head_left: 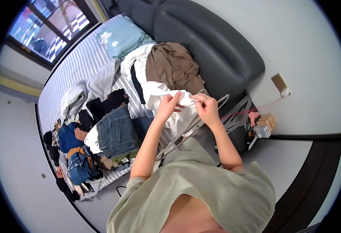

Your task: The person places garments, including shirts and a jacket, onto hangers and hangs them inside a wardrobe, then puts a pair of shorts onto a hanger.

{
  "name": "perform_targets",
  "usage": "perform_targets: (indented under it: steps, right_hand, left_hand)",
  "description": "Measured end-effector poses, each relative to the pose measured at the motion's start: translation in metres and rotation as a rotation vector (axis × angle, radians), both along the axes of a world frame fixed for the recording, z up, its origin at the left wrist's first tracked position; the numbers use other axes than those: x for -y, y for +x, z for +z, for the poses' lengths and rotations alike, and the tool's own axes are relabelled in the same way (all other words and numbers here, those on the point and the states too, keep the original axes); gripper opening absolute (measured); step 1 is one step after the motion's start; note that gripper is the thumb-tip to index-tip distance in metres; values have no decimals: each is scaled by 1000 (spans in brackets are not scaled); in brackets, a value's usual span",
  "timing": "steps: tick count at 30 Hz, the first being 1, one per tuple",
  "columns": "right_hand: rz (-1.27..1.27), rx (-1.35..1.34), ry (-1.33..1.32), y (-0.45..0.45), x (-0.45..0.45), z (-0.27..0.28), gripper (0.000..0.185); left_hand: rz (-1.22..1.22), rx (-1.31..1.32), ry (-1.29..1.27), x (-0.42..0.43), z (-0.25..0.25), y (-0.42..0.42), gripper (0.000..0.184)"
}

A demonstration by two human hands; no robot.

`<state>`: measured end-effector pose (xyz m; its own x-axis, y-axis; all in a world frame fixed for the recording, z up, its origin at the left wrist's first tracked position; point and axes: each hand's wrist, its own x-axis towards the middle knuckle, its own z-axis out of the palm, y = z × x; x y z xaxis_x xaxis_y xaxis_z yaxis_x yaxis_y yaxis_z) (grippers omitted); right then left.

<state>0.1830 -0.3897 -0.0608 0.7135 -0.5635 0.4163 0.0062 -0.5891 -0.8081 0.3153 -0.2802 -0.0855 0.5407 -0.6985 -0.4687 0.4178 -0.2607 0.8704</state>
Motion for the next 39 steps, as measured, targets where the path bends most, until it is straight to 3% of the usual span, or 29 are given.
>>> perform_targets:
  steps: [2,3,6,8,10,11,14,16,18,21,24,29,30,32,35,39]
  right_hand:
    - [-4,-19,200,-21,1,0,20]
    - [15,-3,282,-30,3,-4,21]
    - [40,42,393,-57,-3,0,24]
    - [19,62,375,-75,-9,8,24]
    - [-24,67,312,-91,-11,14,24]
    - [-54,85,289,-100,-12,18,25]
    - [-154,75,346,-130,-13,25,26]
    - [-174,111,410,-147,-18,39,19]
    - [-183,89,426,-165,-20,51,17]
    - [-292,39,243,-195,-19,64,21]
    - [-459,-6,68,-235,-23,79,21]
    - [-583,127,89,-307,-32,70,19]
    - [-583,199,106,-318,-35,73,19]
    - [-578,342,138,-337,-43,82,20]
    - [-702,487,279,-358,-62,96,18]
    - [-834,572,231,-385,-77,107,21]
  left_hand:
    - [-398,632,333,-7,-3,-1,31]
    - [-386,918,408,-10,10,-14,29]
    - [-351,1065,134,-10,17,-34,30]
    - [-497,855,-335,-3,23,-46,38]
    - [-678,736,-552,10,22,-60,36]
    - [-696,780,-645,15,21,-70,23]
    - [-871,477,-412,25,32,-82,13]
    - [-806,394,-468,27,50,-96,13]
    - [-816,518,-508,34,56,-109,15]
    - [-837,618,-525,38,91,-143,21]
    - [-945,811,-507,52,95,-171,27]
    - [-1207,466,-575,62,70,-232,28]
    - [-1329,455,-507,63,64,-241,22]
    - [-1349,253,-513,58,51,-267,17]
    - [-1395,162,-579,61,28,-294,19]
    - [-1567,345,-466,57,23,-321,22]
